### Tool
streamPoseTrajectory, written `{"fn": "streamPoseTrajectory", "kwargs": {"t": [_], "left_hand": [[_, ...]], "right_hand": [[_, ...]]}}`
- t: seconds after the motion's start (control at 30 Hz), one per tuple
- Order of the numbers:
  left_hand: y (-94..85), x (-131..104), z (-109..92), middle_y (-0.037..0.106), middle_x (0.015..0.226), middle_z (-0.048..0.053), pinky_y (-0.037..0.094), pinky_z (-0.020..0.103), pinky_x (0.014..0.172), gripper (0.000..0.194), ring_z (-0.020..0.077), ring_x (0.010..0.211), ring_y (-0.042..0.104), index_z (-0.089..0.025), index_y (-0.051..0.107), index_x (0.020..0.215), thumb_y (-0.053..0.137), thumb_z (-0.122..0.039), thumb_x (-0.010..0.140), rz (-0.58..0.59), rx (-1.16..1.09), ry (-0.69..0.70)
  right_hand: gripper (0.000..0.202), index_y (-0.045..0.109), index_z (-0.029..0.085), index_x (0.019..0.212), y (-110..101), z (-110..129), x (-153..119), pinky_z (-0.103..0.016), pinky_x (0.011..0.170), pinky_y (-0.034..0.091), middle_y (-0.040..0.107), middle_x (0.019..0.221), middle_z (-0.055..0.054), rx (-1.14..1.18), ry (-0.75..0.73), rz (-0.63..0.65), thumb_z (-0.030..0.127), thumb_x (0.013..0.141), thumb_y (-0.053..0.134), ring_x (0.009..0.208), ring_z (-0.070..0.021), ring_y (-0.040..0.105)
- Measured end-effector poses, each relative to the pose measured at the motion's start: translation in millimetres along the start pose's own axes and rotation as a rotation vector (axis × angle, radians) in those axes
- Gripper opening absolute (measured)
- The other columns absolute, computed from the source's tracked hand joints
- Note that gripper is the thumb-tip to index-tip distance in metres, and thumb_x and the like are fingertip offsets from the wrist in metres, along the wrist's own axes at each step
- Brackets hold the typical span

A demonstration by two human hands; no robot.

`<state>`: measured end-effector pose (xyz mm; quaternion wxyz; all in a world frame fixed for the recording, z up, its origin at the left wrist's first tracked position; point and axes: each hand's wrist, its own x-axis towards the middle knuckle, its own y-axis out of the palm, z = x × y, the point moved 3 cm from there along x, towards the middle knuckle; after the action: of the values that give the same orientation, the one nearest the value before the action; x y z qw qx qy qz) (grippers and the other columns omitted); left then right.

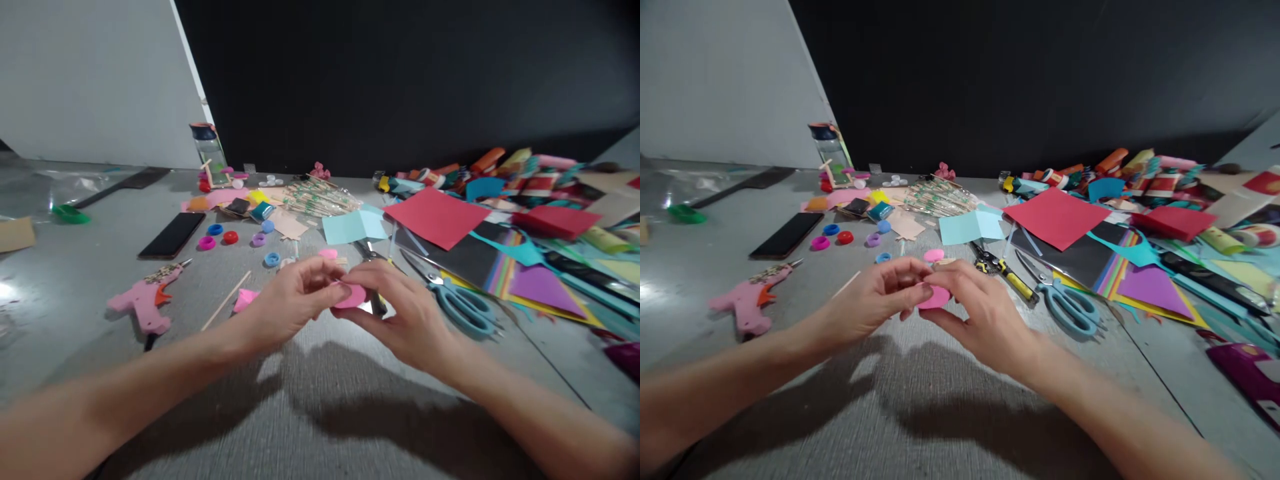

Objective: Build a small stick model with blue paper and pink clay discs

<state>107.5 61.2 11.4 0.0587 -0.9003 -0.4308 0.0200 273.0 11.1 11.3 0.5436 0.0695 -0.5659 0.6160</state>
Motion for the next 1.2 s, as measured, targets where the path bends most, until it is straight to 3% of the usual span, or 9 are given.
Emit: {"fn": "streamPoseTrajectory", "kwargs": {"t": [0.1,0.23,0.47,0.57,0.8,1.07,1.2], "left_hand": [[-0.8,-12,3,0.061,0.081,-0.003,0.042,0.023,0.058,0.019,0.0080,0.063,0.051,-0.017,0.066,0.090,0.072,-0.035,0.090,-0.051,-0.065,0.014],[-0.5,-26,0,0.064,0.084,-0.001,0.047,0.022,0.061,0.021,0.0104,0.073,0.058,-0.017,0.065,0.092,0.070,-0.037,0.092,-0.057,-0.096,0.029],[4.7,-41,1,0.063,0.082,-0.001,0.051,0.020,0.058,0.015,0.0096,0.070,0.058,-0.017,0.064,0.091,0.071,-0.030,0.090,-0.011,-0.207,-0.014],[4.7,-42,3,0.063,0.083,0.000,0.054,0.022,0.059,0.018,0.0119,0.074,0.061,-0.017,0.064,0.091,0.072,-0.033,0.090,0.024,-0.212,-0.048],[4.7,-44,13,0.062,0.075,-0.003,0.054,0.023,0.057,0.025,0.0128,0.068,0.064,-0.018,0.059,0.088,0.075,-0.036,0.086,0.086,-0.289,-0.133],[-0.3,-43,21,0.066,0.068,-0.002,0.055,0.023,0.061,0.018,0.0105,0.062,0.063,-0.017,0.064,0.085,0.075,-0.031,0.087,0.163,-0.338,-0.168],[-7.6,-43,13,0.066,0.069,-0.003,0.055,0.022,0.061,0.013,0.0090,0.059,0.064,-0.018,0.064,0.081,0.074,-0.025,0.086,0.215,-0.284,-0.214]], "right_hand": [[0.028,0.059,0.024,0.118,2,7,-2,-0.031,0.068,0.053,0.067,0.098,-0.005,0.016,0.092,0.003,0.026,0.093,0.072,0.082,-0.0167,0.062],[0.016,0.062,0.026,0.110,3,13,-3,-0.026,0.056,0.048,0.063,0.078,0.002,0.098,0.229,-0.018,0.026,0.095,0.069,0.063,-0.0122,0.056],[0.025,0.061,0.027,0.113,5,30,-1,-0.028,0.062,0.054,0.066,0.087,0.000,0.182,0.163,0.059,0.017,0.092,0.072,0.070,-0.0132,0.061],[0.019,0.063,0.028,0.106,7,34,-1,-0.030,0.067,0.055,0.068,0.087,0.000,0.182,0.140,0.100,0.015,0.093,0.070,0.075,-0.0146,0.065],[0.014,0.064,0.025,0.100,13,31,-4,-0.026,0.064,0.053,0.071,0.087,0.000,0.237,0.206,0.100,0.015,0.092,0.071,0.075,-0.0131,0.067],[0.010,0.066,0.024,0.092,15,29,-4,-0.026,0.060,0.053,0.070,0.080,0.000,0.379,0.270,0.116,0.014,0.093,0.066,0.069,-0.0126,0.065],[0.010,0.066,0.024,0.088,8,20,-5,-0.028,0.059,0.050,0.069,0.080,-0.001,0.244,0.294,0.061,0.015,0.092,0.065,0.069,-0.0138,0.063]]}}
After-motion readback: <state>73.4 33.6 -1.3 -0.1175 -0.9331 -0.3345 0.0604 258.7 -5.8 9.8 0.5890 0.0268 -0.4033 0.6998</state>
